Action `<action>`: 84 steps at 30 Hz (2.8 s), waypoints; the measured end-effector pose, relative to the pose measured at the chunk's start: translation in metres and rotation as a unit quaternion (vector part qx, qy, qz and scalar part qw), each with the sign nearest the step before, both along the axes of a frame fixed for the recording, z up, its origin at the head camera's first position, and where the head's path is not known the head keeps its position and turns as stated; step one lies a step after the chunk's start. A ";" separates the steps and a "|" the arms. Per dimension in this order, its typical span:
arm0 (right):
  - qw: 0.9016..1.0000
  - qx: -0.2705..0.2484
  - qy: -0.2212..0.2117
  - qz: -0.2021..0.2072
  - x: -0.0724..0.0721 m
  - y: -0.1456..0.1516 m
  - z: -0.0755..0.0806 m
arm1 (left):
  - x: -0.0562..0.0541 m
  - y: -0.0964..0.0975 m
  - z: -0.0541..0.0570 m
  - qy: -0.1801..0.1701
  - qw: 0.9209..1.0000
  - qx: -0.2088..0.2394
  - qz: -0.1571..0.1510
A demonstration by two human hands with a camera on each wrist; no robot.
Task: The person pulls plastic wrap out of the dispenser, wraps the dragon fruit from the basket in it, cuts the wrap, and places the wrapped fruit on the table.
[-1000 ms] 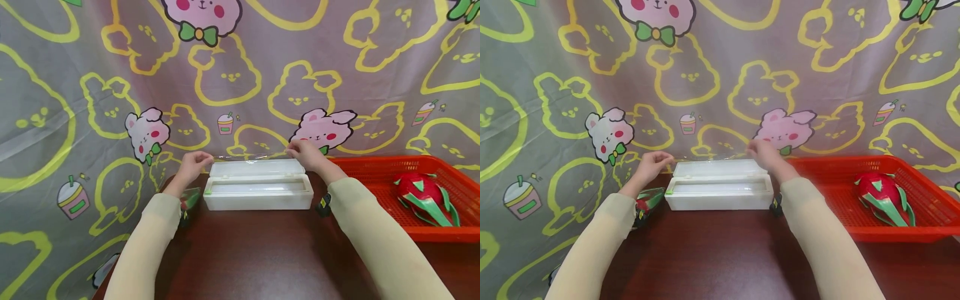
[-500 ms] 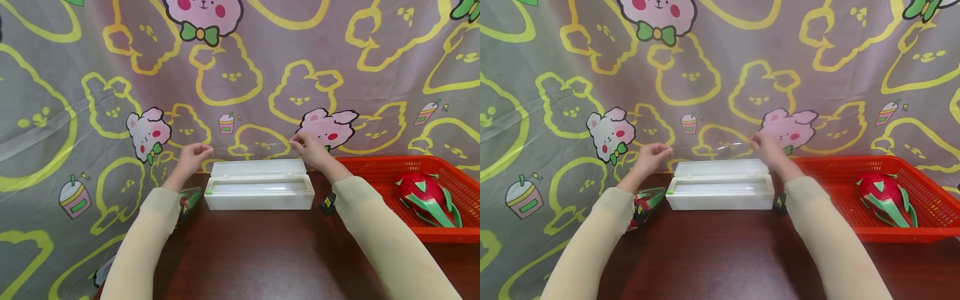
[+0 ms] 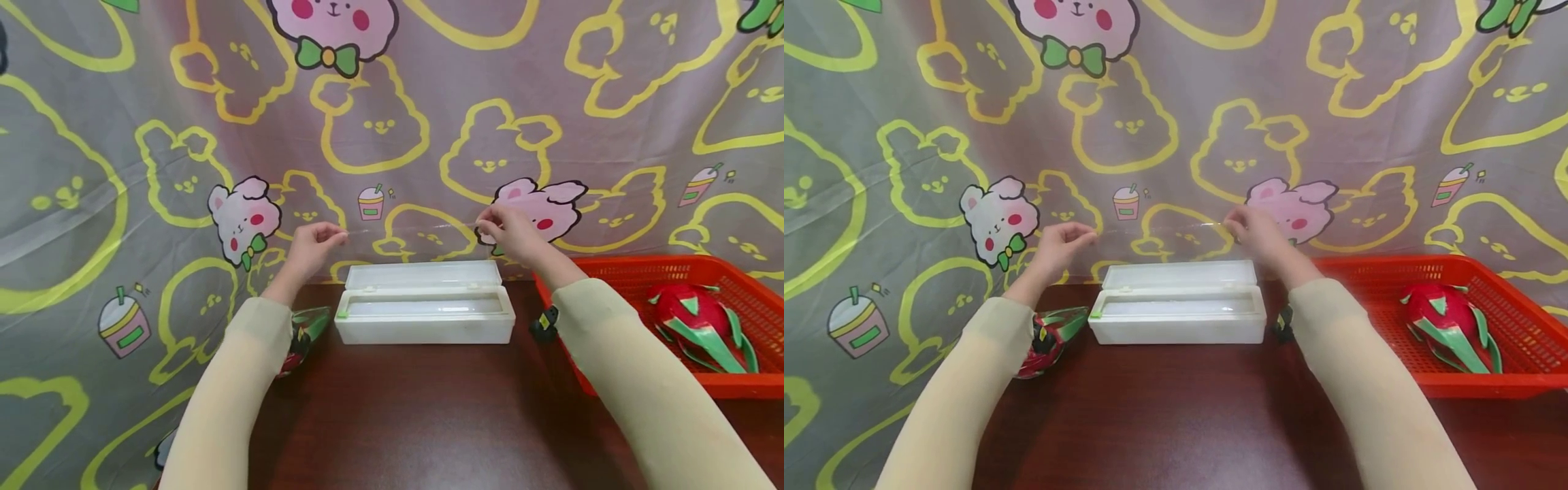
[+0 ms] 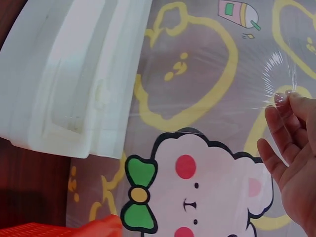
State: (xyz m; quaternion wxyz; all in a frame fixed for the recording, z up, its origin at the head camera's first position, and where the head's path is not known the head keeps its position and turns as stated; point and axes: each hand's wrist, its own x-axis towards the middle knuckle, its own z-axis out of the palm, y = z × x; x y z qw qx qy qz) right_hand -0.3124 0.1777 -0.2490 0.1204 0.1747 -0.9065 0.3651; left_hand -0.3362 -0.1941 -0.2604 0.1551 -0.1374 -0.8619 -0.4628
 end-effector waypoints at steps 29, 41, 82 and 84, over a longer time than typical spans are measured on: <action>0.997 -0.015 0.068 -0.017 0.000 0.003 0.034 | 0.000 0.005 0.047 0.006 1.000 0.029 -0.001; 0.997 -0.025 0.072 -0.028 -0.001 0.001 0.048 | 0.000 0.007 0.062 0.017 0.999 0.041 0.001; 0.999 -0.037 0.032 -0.011 0.006 0.015 0.094 | 0.010 0.009 0.097 -0.006 0.997 0.078 -0.007; 0.998 -0.048 0.035 -0.010 0.006 0.014 0.094 | 0.010 0.009 0.098 -0.010 0.997 0.078 -0.006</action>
